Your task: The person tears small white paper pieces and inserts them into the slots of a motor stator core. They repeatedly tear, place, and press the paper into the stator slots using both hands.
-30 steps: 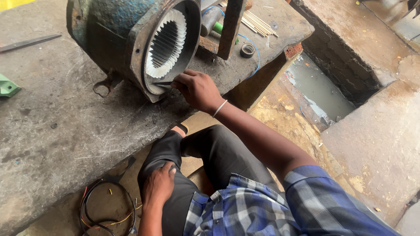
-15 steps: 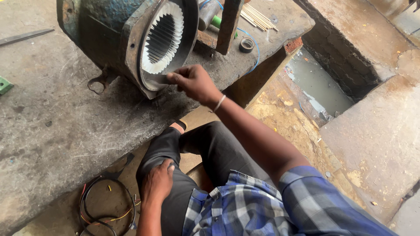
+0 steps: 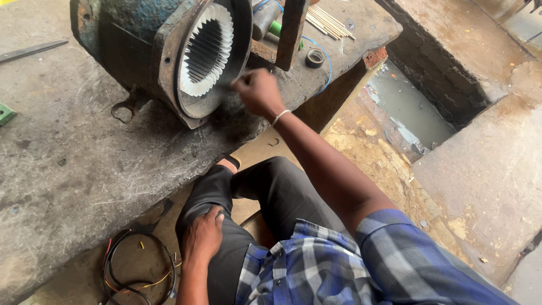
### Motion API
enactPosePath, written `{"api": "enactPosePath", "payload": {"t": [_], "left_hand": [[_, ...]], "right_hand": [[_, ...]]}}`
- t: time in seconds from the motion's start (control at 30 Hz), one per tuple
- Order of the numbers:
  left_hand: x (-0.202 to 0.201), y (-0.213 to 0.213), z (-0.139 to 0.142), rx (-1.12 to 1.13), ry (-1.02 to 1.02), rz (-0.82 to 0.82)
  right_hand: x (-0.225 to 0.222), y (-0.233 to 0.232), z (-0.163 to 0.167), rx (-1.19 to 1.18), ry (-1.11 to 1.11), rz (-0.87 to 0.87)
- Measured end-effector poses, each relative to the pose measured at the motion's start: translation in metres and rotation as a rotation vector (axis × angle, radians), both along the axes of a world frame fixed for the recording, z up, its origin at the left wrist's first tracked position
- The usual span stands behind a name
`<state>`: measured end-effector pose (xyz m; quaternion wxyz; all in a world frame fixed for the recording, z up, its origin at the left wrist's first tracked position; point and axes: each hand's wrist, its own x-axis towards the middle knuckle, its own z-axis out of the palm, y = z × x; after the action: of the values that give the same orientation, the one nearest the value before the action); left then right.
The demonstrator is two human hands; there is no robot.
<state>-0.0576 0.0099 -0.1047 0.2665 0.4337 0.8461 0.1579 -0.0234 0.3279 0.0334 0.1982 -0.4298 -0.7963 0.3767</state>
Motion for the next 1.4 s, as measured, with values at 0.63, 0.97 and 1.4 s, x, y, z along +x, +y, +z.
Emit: {"api": "enactPosePath", "payload": {"t": [0.63, 0.97, 1.4], "left_hand": [[0.000, 0.001, -0.005, -0.007, 0.009, -0.004], [0.001, 0.000, -0.001, -0.048, 0.024, -0.021], [0.000, 0.001, 0.004, -0.032, 0.004, -0.005]], "right_hand": [[0.012, -0.029, -0.007, 0.581, 0.151, 0.155], [0.014, -0.041, -0.014, 0.642, 0.095, 0.164], [0.025, -0.022, -0.001, 0.577, 0.180, 0.227]]}}
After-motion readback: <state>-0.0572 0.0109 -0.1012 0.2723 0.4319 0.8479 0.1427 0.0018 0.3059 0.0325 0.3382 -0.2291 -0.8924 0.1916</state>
